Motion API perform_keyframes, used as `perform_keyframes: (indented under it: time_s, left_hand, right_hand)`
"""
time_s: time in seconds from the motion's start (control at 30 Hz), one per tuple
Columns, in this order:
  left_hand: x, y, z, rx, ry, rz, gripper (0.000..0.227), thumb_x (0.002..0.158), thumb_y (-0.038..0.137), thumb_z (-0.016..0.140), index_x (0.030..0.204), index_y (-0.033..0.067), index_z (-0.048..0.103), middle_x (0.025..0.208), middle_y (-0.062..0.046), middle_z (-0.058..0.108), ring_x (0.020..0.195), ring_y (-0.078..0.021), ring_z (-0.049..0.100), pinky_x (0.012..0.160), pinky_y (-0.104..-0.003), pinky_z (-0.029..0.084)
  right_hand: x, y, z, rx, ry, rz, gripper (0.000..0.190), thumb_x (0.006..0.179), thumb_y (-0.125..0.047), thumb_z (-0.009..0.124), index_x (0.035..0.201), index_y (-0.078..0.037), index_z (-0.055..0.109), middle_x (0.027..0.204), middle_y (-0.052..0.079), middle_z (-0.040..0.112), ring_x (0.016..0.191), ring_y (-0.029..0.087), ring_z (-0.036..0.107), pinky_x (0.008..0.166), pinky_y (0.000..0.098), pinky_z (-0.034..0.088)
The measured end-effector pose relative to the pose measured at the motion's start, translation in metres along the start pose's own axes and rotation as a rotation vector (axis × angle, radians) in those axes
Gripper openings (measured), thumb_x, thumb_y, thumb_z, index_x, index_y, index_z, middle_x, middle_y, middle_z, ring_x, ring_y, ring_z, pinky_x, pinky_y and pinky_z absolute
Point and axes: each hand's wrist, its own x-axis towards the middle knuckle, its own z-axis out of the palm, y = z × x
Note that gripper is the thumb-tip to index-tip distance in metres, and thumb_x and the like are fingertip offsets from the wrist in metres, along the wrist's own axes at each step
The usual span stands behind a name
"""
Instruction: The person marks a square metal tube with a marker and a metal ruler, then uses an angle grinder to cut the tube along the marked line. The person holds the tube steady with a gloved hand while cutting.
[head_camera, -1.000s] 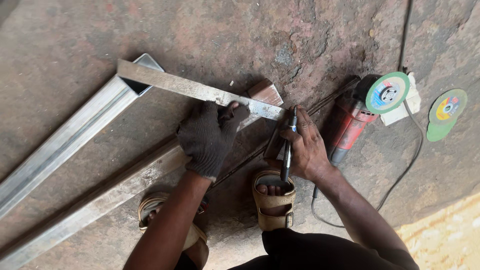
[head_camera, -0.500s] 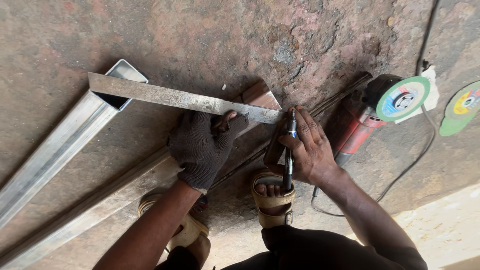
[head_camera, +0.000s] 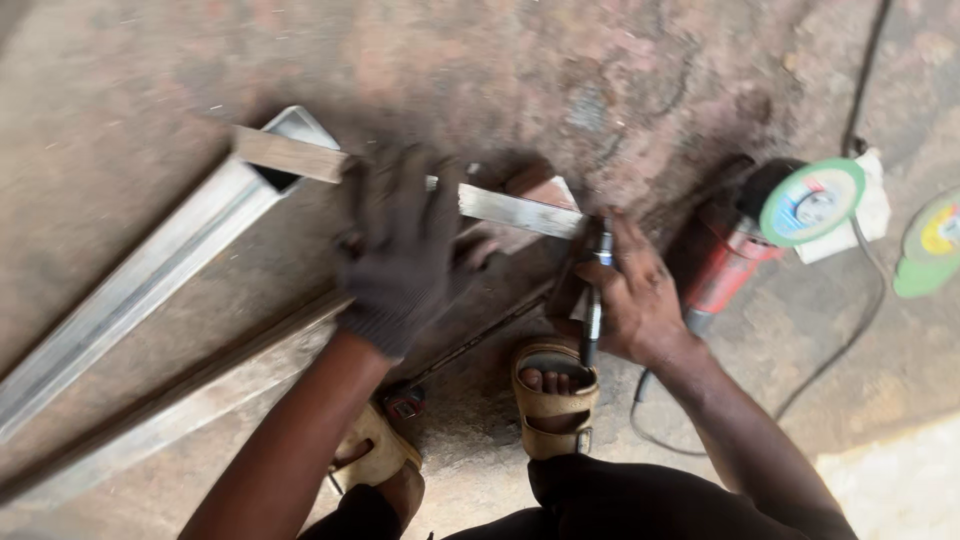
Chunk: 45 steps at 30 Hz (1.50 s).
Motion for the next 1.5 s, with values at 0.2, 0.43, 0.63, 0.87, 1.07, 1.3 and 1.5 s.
perform_keyframes:
  time_s: [0.2, 0.43, 0.63, 0.87, 1.07, 1.3, 1.5]
  left_hand:
    - [-0.048, 0.018, -0.011, -0.168, -0.137, -0.173, 0.101, 0.091, 0.079, 0.055, 0.152, 0.0024, 0.032, 0.129, -0.025, 0.052, 0.121, -0.0440, 0.055, 0.098, -0.064, 0.049]
    - [-0.087, 0.046, 0.004, -0.044, -0.387, -0.146, 0.081, 0.096, 0.034, 0.074, 0.159, 0.0042, 0.032, 0.120, -0.021, 0.055, 0.102, -0.0363, 0.058, 0.070, -0.053, 0.049]
    - [-0.084, 0.057, -0.002, -0.363, -0.100, -0.151, 0.084, 0.099, 0.053, 0.074, 0.157, 0.0046, 0.037, 0.142, -0.023, 0.051, 0.127, -0.0429, 0.052, 0.093, -0.063, 0.049]
    - [-0.044, 0.042, 0.003, -0.223, 0.026, 0.047, 0.083, 0.096, 0.073, 0.058, 0.146, 0.0069, 0.050, 0.151, -0.028, 0.040, 0.140, -0.0498, 0.035, 0.110, -0.078, 0.028]
    - [-0.025, 0.048, -0.001, -0.195, -0.013, -0.059, 0.059, 0.108, 0.055, 0.063, 0.148, 0.0117, 0.059, 0.149, -0.021, 0.046, 0.143, -0.0441, 0.037, 0.119, -0.075, 0.025]
    - [-0.010, 0.056, -0.003, -0.170, -0.030, -0.158, 0.054, 0.100, 0.057, 0.066, 0.128, 0.0105, 0.068, 0.143, -0.021, 0.050, 0.139, -0.0471, 0.039, 0.111, -0.082, 0.020]
    - [-0.015, 0.053, 0.000, -0.208, -0.037, -0.158, 0.053, 0.105, 0.057, 0.066, 0.131, 0.0104, 0.069, 0.142, -0.019, 0.050, 0.141, -0.0458, 0.037, 0.114, -0.081, 0.019]
  right_hand:
    - [-0.008, 0.004, 0.010, 0.072, 0.116, -0.019, 0.081, 0.061, -0.044, 0.096, 0.119, -0.007, 0.052, 0.155, 0.035, 0.036, 0.143, 0.057, 0.041, 0.115, 0.0626, 0.043]
    - [-0.042, 0.007, 0.026, 0.110, 0.106, 0.073, 0.085, 0.060, -0.044, 0.095, 0.122, -0.008, 0.049, 0.158, 0.037, 0.028, 0.146, 0.058, 0.033, 0.112, 0.0598, 0.043]
    - [-0.067, -0.003, 0.028, -0.028, -0.080, 0.164, 0.069, 0.059, -0.040, 0.095, 0.111, -0.015, 0.057, 0.160, 0.037, 0.024, 0.150, 0.054, 0.026, 0.114, 0.0548, 0.043]
    - [-0.041, -0.013, 0.038, 0.118, 0.086, 0.011, 0.077, 0.067, -0.044, 0.095, 0.122, -0.009, 0.053, 0.160, 0.040, 0.022, 0.151, 0.057, 0.025, 0.116, 0.0591, 0.043]
    - [-0.031, -0.018, 0.030, 0.181, 0.096, 0.001, 0.079, 0.063, -0.048, 0.095, 0.119, -0.010, 0.053, 0.158, 0.041, 0.021, 0.148, 0.058, 0.026, 0.114, 0.0590, 0.042]
    - [-0.039, -0.016, 0.033, 0.106, 0.077, 0.042, 0.075, 0.066, -0.047, 0.094, 0.119, -0.013, 0.053, 0.163, 0.037, 0.021, 0.150, 0.055, 0.028, 0.116, 0.0575, 0.042]
    - [-0.039, -0.012, 0.047, 0.474, 0.490, 0.266, 0.051, 0.095, -0.046, 0.067, 0.126, -0.011, 0.047, 0.155, 0.027, 0.044, 0.132, 0.032, 0.058, 0.103, 0.0433, 0.057]
